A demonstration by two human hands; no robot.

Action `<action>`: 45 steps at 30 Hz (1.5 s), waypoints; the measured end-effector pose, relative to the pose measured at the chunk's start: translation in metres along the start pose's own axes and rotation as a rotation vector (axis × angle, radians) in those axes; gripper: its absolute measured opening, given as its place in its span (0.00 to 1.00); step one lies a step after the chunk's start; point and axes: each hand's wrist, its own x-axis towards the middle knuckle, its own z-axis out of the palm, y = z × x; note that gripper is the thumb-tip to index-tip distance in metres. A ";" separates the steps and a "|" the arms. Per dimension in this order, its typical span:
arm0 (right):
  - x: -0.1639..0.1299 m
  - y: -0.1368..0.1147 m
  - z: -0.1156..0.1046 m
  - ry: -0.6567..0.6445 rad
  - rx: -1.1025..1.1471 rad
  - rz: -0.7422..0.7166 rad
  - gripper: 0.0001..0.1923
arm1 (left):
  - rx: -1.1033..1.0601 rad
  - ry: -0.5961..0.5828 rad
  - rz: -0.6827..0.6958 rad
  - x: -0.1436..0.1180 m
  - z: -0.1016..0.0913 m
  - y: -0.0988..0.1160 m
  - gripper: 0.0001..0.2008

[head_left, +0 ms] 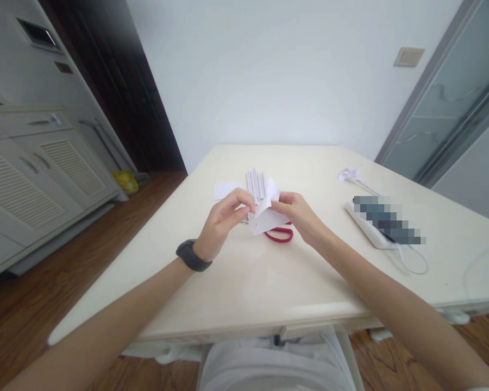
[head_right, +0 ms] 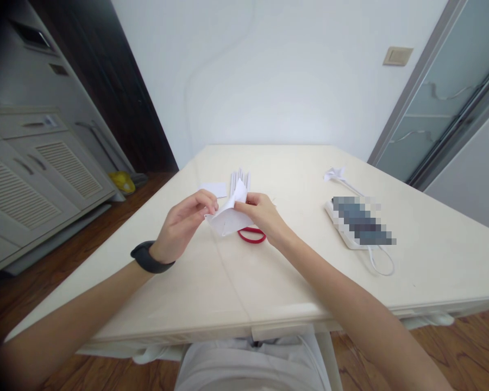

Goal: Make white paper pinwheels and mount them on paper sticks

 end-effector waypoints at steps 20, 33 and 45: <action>-0.001 -0.001 0.000 0.015 -0.005 -0.004 0.13 | 0.191 0.054 -0.047 0.001 0.002 0.000 0.07; 0.000 0.003 0.004 -0.004 0.017 -0.078 0.12 | 0.089 0.143 -0.172 0.000 0.005 -0.001 0.08; -0.003 -0.001 0.007 -0.030 0.049 -0.081 0.11 | -0.101 0.177 -0.286 0.000 0.010 0.000 0.16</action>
